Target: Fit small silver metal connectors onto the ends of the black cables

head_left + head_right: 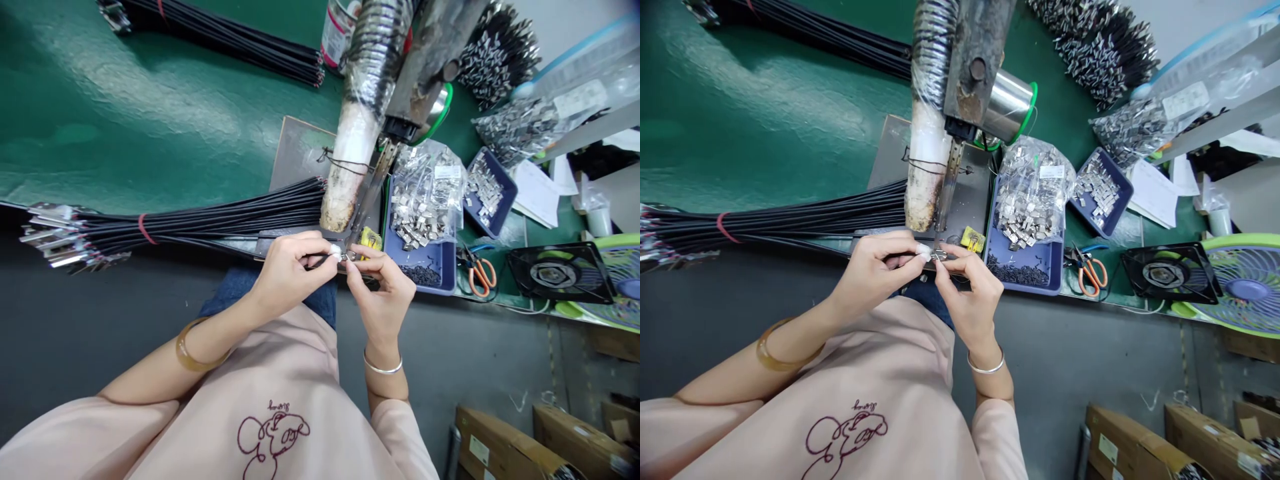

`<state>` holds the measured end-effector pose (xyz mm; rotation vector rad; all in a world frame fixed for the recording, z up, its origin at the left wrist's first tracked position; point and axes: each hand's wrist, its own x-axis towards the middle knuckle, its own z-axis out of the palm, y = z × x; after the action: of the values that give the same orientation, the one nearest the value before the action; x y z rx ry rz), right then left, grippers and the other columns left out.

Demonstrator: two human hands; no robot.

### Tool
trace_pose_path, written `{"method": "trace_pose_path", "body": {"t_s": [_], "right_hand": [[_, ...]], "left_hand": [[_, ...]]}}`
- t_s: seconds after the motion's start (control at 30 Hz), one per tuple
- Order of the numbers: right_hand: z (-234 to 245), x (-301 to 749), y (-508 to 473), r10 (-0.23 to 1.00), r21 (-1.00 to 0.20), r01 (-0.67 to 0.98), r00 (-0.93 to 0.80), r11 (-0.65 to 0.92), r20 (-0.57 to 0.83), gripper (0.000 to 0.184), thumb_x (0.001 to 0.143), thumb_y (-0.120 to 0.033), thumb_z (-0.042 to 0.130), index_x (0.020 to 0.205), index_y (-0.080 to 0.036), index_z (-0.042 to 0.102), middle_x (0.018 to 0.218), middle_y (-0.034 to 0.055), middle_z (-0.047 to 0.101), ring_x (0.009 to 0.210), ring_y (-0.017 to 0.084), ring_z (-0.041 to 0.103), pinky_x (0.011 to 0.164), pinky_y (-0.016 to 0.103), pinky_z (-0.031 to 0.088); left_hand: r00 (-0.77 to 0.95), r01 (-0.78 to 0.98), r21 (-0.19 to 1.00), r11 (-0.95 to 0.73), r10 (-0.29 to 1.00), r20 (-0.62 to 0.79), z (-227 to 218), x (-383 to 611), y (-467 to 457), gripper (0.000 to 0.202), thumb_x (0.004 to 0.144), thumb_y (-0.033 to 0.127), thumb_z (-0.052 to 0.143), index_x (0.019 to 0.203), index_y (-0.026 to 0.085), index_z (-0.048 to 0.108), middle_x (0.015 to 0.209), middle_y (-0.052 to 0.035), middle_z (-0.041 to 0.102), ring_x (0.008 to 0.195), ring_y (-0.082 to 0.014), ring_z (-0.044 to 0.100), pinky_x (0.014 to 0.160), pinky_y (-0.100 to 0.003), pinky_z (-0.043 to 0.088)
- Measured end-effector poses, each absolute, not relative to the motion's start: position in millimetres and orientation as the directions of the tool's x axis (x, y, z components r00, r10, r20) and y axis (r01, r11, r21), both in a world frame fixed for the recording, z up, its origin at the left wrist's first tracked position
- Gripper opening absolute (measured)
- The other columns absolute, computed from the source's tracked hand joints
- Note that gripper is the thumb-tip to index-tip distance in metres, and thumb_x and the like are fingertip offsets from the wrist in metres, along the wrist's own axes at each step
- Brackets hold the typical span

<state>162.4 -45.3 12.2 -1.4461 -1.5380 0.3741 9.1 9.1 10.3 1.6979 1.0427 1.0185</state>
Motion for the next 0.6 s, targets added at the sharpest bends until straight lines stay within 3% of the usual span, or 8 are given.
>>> {"method": "trace_pose_path", "body": {"t_s": [0.17,0.4,0.6], "right_hand": [[13,163,-42,0.887,-0.744,0.617,0.154,0.258,0.436,0.006,0.086,-0.016,0.069,0.083,-0.021,0.069,0.099,0.0035,0.078,0.090,0.016,0.076,0.072,0.026,0.064],[19,163,-44,0.858,-0.669,0.664,0.078,0.335,0.508,0.013,0.085,-0.009,0.069,0.083,-0.022,0.068,0.093,0.0014,0.078,0.097,0.018,0.075,0.088,0.034,0.062],[15,167,-51,0.894,-0.712,0.644,0.097,0.279,0.438,0.009,0.088,-0.013,0.065,0.086,-0.022,0.064,0.104,0.0041,0.077,0.093,0.017,0.075,0.079,0.031,0.064]], "left_hand": [[0.306,0.213,0.943,-0.255,0.934,0.184,11,10,10,0.018,0.082,0.013,0.059,0.067,0.012,0.069,0.058,0.0041,0.043,0.051,-0.0067,0.036,0.050,-0.023,0.027],[0.303,0.199,0.935,-0.293,0.926,0.225,11,11,11,0.016,0.081,0.013,0.060,0.069,0.012,0.071,0.058,0.0037,0.046,0.052,-0.0069,0.037,0.051,-0.023,0.027],[0.370,0.234,0.938,-0.255,0.916,0.157,12,11,10,0.018,0.078,0.009,0.058,0.062,0.012,0.065,0.056,0.0038,0.045,0.053,-0.0068,0.036,0.050,-0.023,0.027]]}}
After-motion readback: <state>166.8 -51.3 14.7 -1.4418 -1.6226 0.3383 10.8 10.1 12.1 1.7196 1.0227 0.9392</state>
